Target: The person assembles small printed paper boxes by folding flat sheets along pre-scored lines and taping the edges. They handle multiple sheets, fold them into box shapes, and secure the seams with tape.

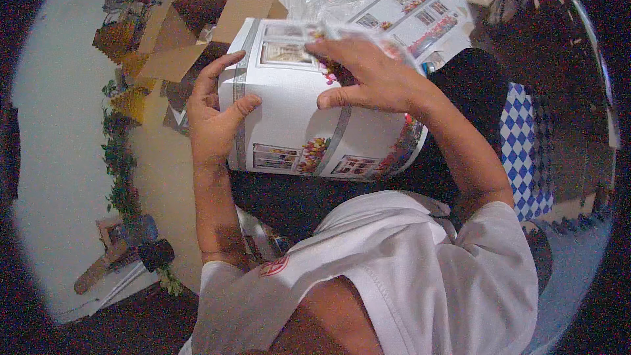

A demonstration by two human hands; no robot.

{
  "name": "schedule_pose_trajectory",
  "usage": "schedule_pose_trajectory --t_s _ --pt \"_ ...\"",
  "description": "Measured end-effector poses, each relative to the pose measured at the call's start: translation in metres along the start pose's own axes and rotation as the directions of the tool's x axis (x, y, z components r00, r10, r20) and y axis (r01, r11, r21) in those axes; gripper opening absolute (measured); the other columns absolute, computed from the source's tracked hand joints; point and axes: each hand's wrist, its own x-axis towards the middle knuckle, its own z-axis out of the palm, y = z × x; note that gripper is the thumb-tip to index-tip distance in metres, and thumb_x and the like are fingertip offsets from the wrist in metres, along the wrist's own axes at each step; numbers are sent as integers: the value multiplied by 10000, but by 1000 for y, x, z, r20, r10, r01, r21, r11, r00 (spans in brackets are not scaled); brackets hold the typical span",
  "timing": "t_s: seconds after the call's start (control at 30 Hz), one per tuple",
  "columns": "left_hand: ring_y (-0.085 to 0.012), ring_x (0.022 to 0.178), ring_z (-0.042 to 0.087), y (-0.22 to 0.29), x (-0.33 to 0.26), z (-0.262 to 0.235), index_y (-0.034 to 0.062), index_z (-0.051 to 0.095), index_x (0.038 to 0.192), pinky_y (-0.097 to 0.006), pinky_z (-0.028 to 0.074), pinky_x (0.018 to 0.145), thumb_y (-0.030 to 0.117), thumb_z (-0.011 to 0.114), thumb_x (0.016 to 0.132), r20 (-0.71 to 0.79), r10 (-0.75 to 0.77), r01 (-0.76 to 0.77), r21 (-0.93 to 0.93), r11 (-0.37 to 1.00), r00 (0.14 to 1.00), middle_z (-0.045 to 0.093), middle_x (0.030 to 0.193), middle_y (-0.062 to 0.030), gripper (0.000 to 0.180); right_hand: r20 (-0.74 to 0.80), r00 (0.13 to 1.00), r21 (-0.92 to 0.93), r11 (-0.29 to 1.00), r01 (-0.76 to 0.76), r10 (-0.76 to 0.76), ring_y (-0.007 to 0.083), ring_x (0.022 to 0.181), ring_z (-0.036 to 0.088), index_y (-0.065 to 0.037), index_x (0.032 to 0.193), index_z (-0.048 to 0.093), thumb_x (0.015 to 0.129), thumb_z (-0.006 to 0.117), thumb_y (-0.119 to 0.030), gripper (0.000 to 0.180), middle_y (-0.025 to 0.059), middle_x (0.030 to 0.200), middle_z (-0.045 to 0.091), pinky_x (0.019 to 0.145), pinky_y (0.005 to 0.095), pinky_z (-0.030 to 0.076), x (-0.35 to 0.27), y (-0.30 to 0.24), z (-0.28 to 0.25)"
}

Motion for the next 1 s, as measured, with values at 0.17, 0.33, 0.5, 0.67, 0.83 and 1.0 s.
schedule_pose_trajectory --t_s 0.17,0.33,0.5,0.67,0.83,1.0 --pt "-130 1012 571 -15 -4 1 36 535 1214 -254 464 853 -40 735 731 8 132 -132 100 986 991 596 1150 -70 528 44 998 237 971 34 -46 309 1214 481 -20 1374 410 735 752 -432 833 203 1295 509 1015 394 378 -4 -7 34" --pt "-137 915 612 -12 -7 2 48 555 1199 -266 499 806 14 796 679 -6 31 -30 28 999 1000 606 1104 -42 574 112 993 388 919 -72 30 234 1034 560 -19 1226 542 729 782 -359 648 126 1125 586 848 332 460 -7 -14 34" --pt "-140 886 620 -6 -13 1 20 554 1166 -263 495 789 12 746 753 27 -124 125 -47 991 992 647 1003 -65 456 68 997 309 950 -51 32 259 871 634 -14 1060 640 752 751 -373 486 135 975 654 752 355 490 -11 -10 35" --pt "-117 833 608 -15 -15 -4 1 608 1056 -235 485 746 -2 724 775 -79 -182 188 84 979 980 653 923 -58 305 -24 988 130 981 -147 151 284 720 645 -46 964 676 780 718 -403 404 137 789 663 662 360 493 -11 -20 33" --pt "-97 798 579 -10 -22 -22 15 646 926 -223 470 706 -1 728 766 -298 115 -61 183 981 948 624 893 -43 181 -87 980 161 973 -164 180 324 693 639 -102 940 681 828 669 -386 306 142 749 656 624 380 492 -15 -14 23" --pt "-123 799 574 -8 -27 -49 15 635 920 -223 458 713 -3 741 754 -374 312 -267 169 949 873 613 889 -50 198 -246 964 -277 961 28 -99 175 614 642 -79 999 680 822 700 -198 215 105 725 668 586 307 504 -43 29 5"
